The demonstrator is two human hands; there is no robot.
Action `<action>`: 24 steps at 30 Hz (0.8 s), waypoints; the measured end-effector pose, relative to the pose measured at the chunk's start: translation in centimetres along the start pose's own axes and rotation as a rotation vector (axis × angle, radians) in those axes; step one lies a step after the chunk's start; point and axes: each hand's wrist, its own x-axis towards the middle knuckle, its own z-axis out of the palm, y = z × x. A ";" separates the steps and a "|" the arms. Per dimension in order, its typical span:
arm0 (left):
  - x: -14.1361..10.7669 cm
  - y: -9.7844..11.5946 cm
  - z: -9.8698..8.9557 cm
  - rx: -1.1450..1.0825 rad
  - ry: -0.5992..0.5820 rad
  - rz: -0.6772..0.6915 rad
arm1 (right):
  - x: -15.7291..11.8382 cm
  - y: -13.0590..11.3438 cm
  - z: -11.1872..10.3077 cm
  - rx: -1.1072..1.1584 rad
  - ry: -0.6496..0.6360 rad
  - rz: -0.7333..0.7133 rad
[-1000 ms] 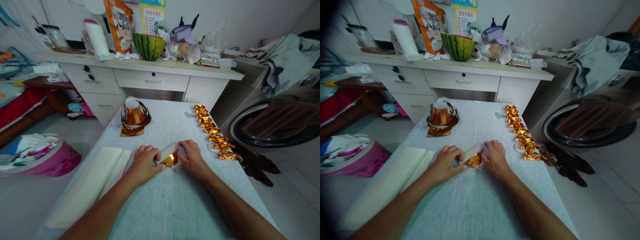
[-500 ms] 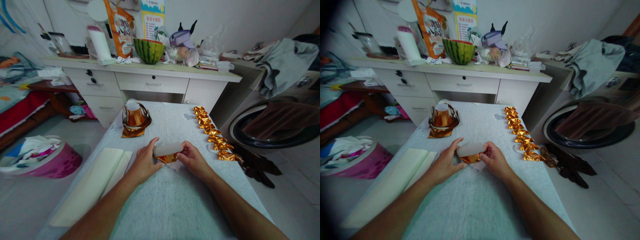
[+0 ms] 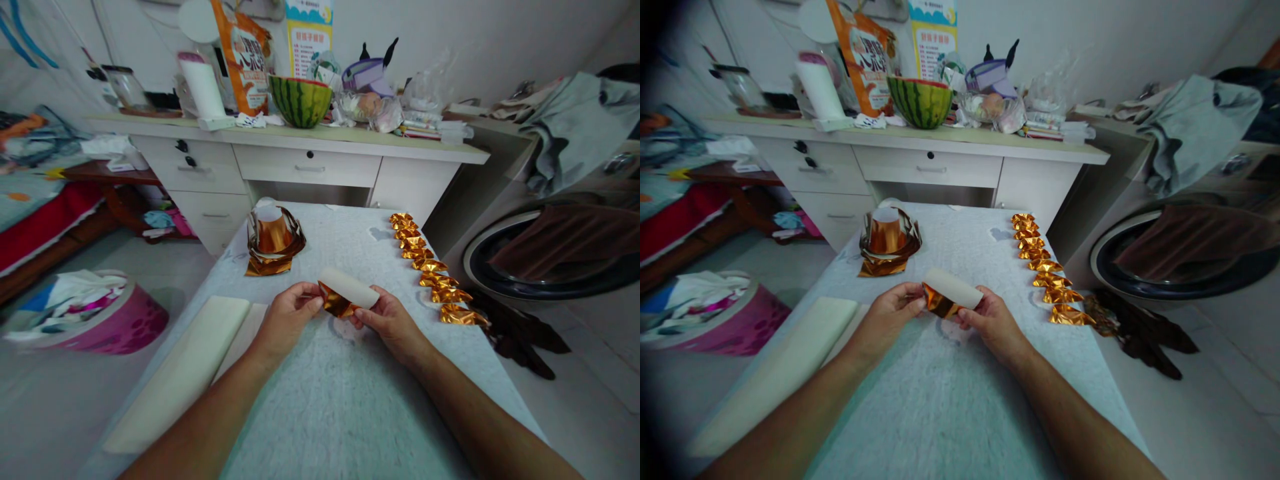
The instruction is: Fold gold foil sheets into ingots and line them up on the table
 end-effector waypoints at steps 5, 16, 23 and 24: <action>-0.4 0.4 0.6 -0.141 -0.093 -0.081 | 0.1 0.6 0.1 -0.028 -0.010 -0.008; 0.1 -0.1 0.5 -0.065 0.069 0.010 | -1.1 -0.2 0.3 -0.766 -0.031 -0.358; 0.3 -0.7 0.3 -0.031 0.039 -0.002 | -1.1 0.5 0.2 -1.168 -0.105 -0.634; 0.4 -0.7 0.3 -0.020 0.027 -0.003 | -1.1 0.6 0.1 -1.200 -0.120 -0.651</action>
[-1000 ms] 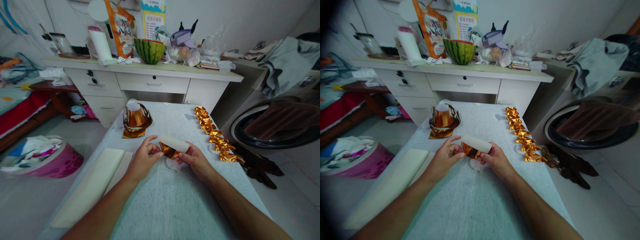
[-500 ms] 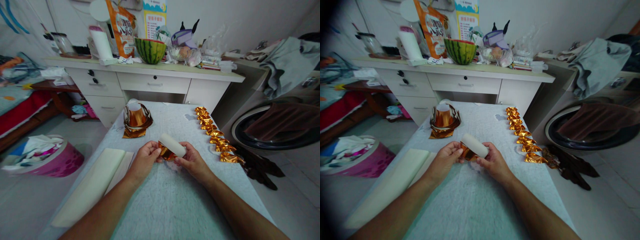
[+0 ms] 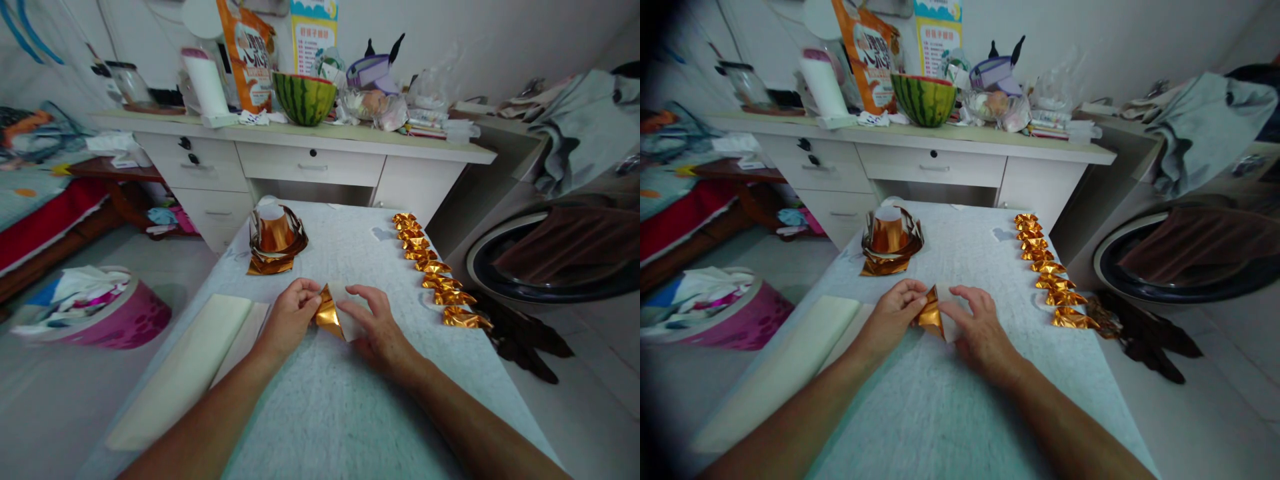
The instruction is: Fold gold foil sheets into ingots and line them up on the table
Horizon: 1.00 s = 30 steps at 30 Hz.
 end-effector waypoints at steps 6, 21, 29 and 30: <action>0.2 -0.2 -0.3 0.224 -0.027 0.084 | 0.1 0.2 0.1 -0.068 -0.145 -0.116; 0.1 0.3 -0.9 0.837 -0.160 0.294 | 0.7 -1.0 0.2 0.119 -0.294 -0.078; 0.0 0.6 -1.2 0.652 -0.299 0.336 | 0.6 -1.3 0.6 0.079 -0.232 -0.068; 0.0 0.5 -1.2 0.646 -0.309 0.339 | 0.6 -1.3 0.7 0.074 -0.225 -0.063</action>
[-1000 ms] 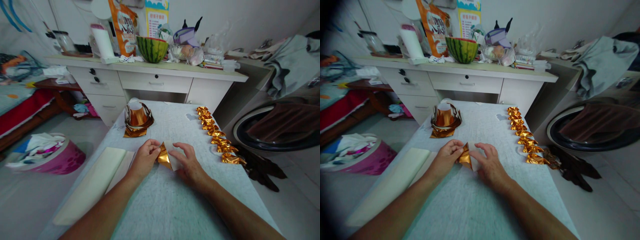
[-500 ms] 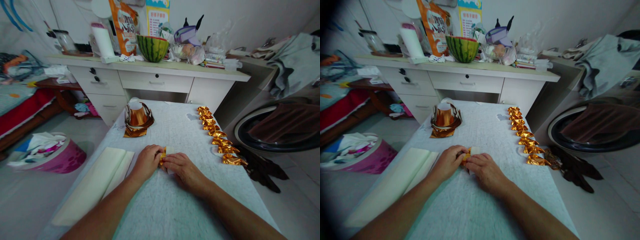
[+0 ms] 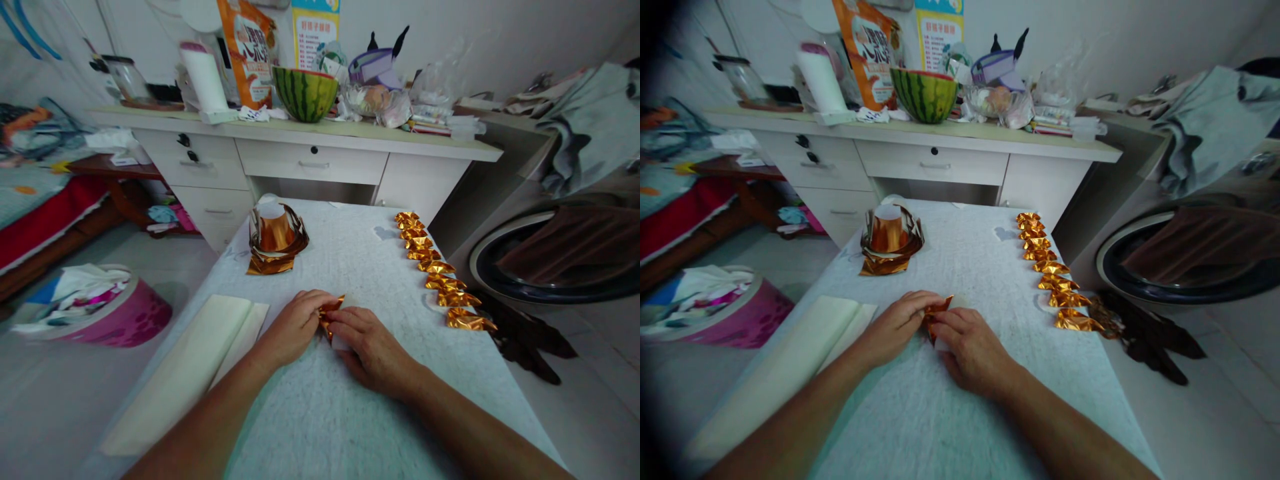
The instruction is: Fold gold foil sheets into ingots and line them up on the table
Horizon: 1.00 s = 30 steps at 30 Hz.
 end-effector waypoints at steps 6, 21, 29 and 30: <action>-0.1 -0.1 0.2 0.056 -0.052 -0.075 | 0.1 -0.2 0.4 -0.037 -0.029 0.068; -0.3 -0.3 1.2 0.189 0.016 -0.042 | -0.9 0.6 -0.1 0.209 0.059 0.082; -0.4 -0.5 1.2 0.331 0.025 0.027 | -0.9 1.2 -1.3 0.113 -0.013 0.108; -0.3 -0.4 1.2 0.336 -0.002 0.036 | -0.8 1.2 -1.4 0.105 -0.017 0.109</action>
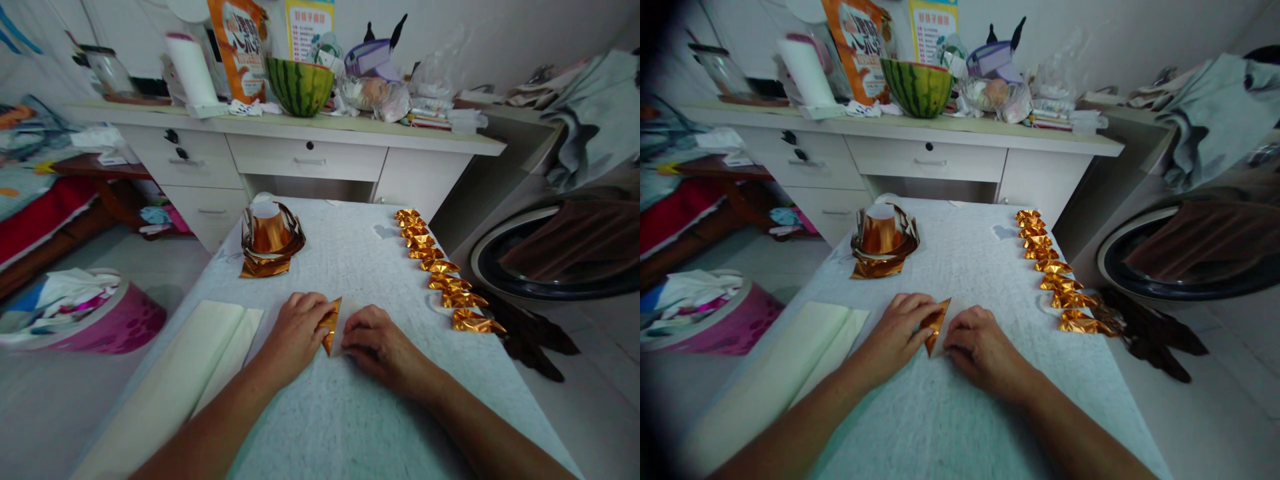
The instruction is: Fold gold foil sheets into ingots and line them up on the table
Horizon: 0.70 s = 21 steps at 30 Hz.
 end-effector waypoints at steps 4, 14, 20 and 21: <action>0.2 0.3 -0.2 -0.011 -0.058 0.029 | 0.2 -0.1 -0.1 0.001 -0.023 0.029; -0.2 0.1 -0.7 -0.109 -0.102 0.023 | 0.7 -0.3 1.2 -0.035 0.032 0.185; -0.4 0.4 -1.0 -0.122 -0.119 0.026 | 1.3 -0.4 1.6 -0.055 0.077 0.266; -0.5 0.5 -1.0 -0.121 -0.123 0.023 | 1.4 -0.5 1.7 -0.056 0.082 0.273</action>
